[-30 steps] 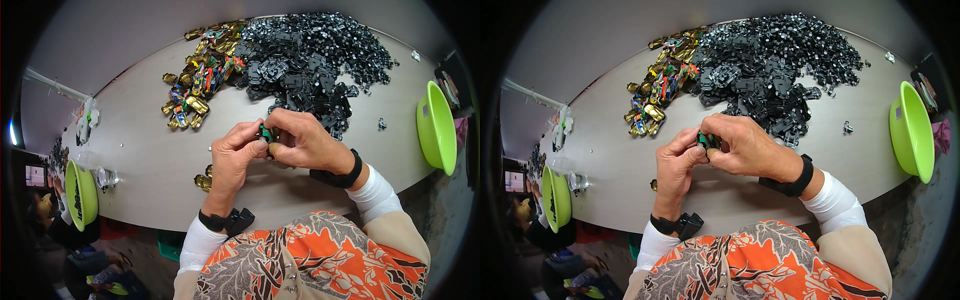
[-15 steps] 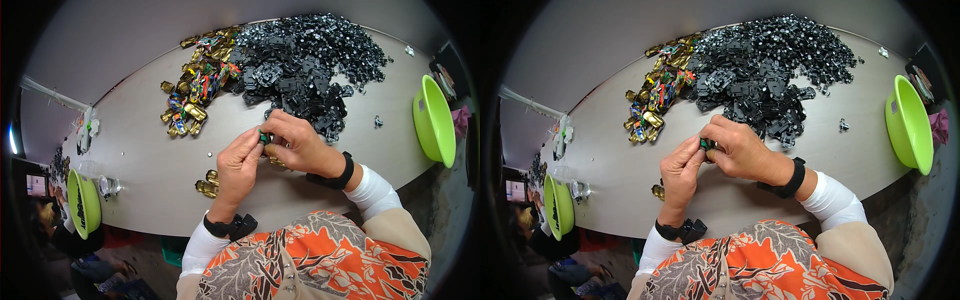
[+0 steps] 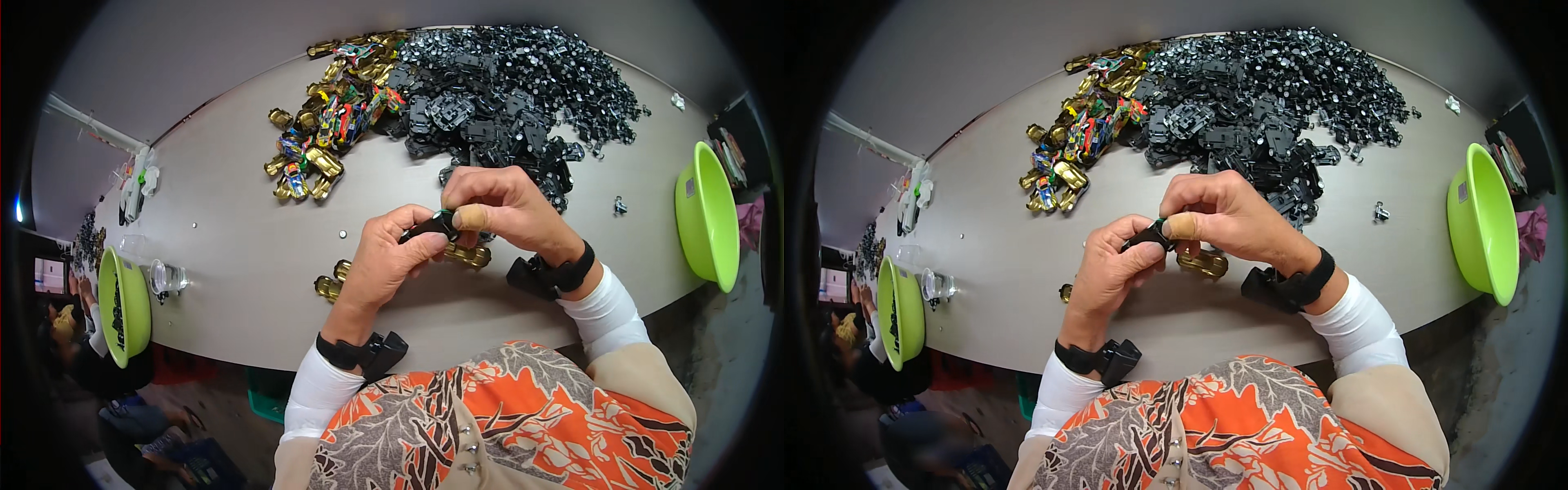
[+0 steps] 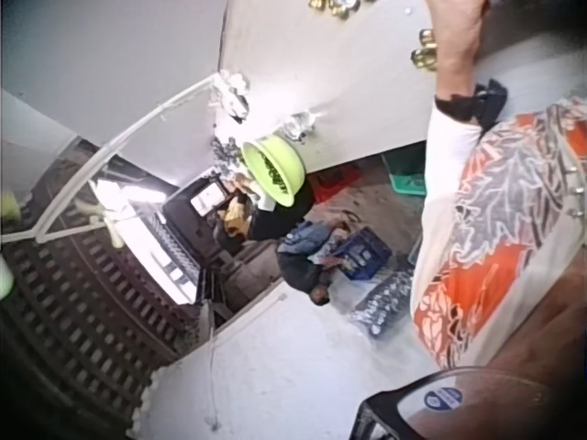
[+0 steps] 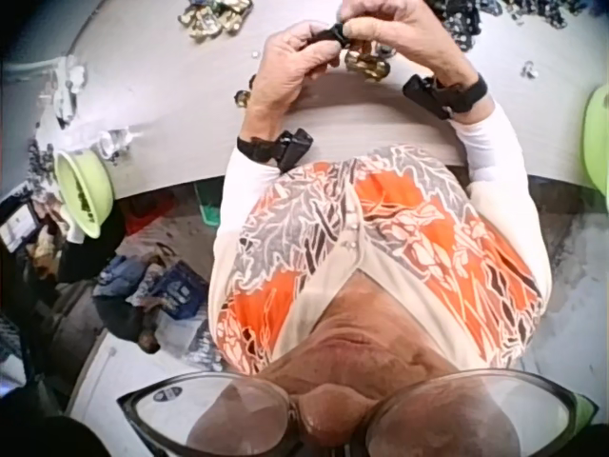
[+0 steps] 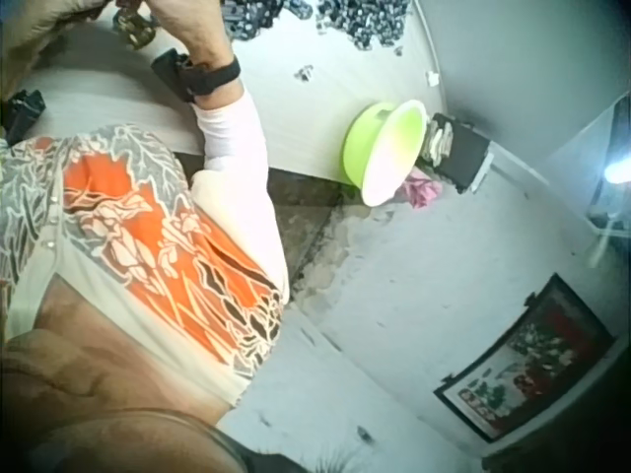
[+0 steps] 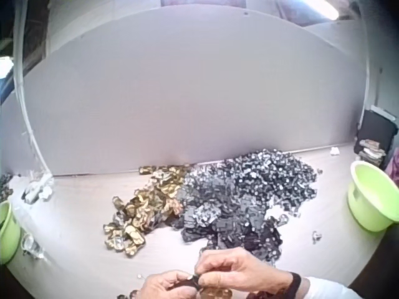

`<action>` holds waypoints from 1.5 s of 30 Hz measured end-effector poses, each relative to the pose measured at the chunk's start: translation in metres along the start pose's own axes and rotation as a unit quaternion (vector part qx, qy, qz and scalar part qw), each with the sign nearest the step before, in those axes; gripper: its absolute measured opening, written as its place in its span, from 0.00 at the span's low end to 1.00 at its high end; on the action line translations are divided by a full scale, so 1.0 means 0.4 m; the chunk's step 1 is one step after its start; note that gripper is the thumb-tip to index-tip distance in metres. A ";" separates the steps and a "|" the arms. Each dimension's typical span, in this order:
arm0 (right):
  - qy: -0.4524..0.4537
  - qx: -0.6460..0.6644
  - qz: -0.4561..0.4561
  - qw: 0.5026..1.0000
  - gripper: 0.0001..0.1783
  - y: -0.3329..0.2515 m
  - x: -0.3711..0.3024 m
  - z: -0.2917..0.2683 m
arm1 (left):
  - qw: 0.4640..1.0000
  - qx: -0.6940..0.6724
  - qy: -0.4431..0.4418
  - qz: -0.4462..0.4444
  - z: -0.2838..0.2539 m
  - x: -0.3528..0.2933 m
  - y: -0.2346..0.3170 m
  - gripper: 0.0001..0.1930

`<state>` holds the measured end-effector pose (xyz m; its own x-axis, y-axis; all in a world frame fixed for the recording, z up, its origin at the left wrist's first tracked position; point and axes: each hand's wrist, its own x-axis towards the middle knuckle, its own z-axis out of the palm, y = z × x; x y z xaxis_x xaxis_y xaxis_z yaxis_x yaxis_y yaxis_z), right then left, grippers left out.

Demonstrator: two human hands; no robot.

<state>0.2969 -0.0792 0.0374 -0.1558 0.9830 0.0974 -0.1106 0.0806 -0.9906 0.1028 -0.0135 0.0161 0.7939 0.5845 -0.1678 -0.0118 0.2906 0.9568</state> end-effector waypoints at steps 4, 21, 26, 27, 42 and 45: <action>0.001 -0.220 -0.058 0.974 0.04 0.016 -0.004 0.013 | 0.998 0.068 0.005 -0.005 0.002 -0.002 -0.010 0.07; 0.055 -0.143 0.003 0.988 0.06 0.054 -0.027 0.080 | 0.975 -0.094 0.150 0.136 0.000 0.017 -0.038 0.11; 0.066 -0.083 -0.008 0.994 0.03 0.030 -0.017 0.042 | 0.987 -0.097 0.078 0.098 0.013 -0.021 -0.034 0.12; 0.078 -0.080 0.004 0.994 0.03 0.011 -0.022 0.035 | 0.991 -0.068 0.075 0.084 0.014 -0.026 -0.035 0.13; -0.019 -0.288 -0.037 0.957 0.06 0.084 -0.045 0.111 | 0.937 0.306 0.137 0.096 0.060 -0.137 -0.076 0.08; -0.046 -0.277 -0.066 0.958 0.07 0.092 -0.055 0.134 | 0.910 0.376 0.133 0.109 0.056 -0.167 -0.065 0.08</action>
<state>0.2435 -0.1066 0.0041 -0.2651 0.9415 0.2079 0.3982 0.3032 -0.8657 0.0637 -0.0771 0.0078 0.6456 0.7584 0.0896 0.3479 -0.3965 0.8495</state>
